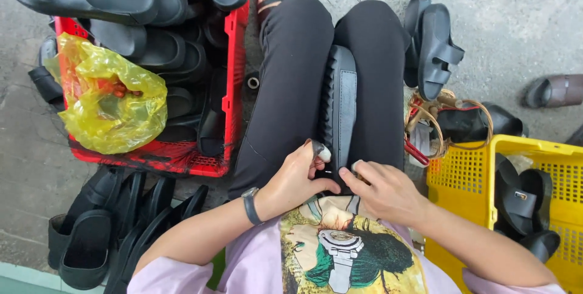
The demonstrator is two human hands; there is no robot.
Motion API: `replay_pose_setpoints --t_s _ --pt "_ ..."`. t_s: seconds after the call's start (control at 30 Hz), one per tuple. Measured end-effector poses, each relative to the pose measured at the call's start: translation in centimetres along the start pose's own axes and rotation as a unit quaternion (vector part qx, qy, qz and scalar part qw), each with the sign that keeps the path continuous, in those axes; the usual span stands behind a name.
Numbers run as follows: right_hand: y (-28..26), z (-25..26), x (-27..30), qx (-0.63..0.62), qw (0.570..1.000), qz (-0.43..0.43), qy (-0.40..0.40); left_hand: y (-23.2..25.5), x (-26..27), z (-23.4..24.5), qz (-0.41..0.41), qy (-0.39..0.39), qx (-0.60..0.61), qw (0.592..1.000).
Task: Hand-sewing the sole of a black sandal using a needle and thread while sitting on the ground.
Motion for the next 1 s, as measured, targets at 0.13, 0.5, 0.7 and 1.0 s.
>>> replay_pose_setpoints --t_s 0.13,0.5,0.7,1.0 --pt "-0.2 0.0 0.0 -0.069 0.994 -0.048 0.064 0.1 1.2 0.7 -0.069 0.029 0.062 0.995" --pt "-0.3 5.8 0.1 -0.073 0.991 -0.105 -0.033 -0.2 1.4 -0.8 -0.007 0.015 0.195 0.981" --pt "0.7 8.3 3.2 0.101 0.932 -0.232 -0.259 3.7 0.7 -1.2 -0.189 0.083 -0.289 0.935" --pt "0.2 3.6 3.6 -0.039 0.984 -0.06 -0.161 3.7 2.3 0.3 -0.386 0.017 -0.343 0.856"
Point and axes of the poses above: each hand's wrist, its own x-axis away from the middle knuckle, its own z-axis out of the back of the hand, y = z × x, the point moved 2 cm from there along -x, towards the middle knuckle, and after that the axes turned 15 degrees about -y, right-handed, at the moved point
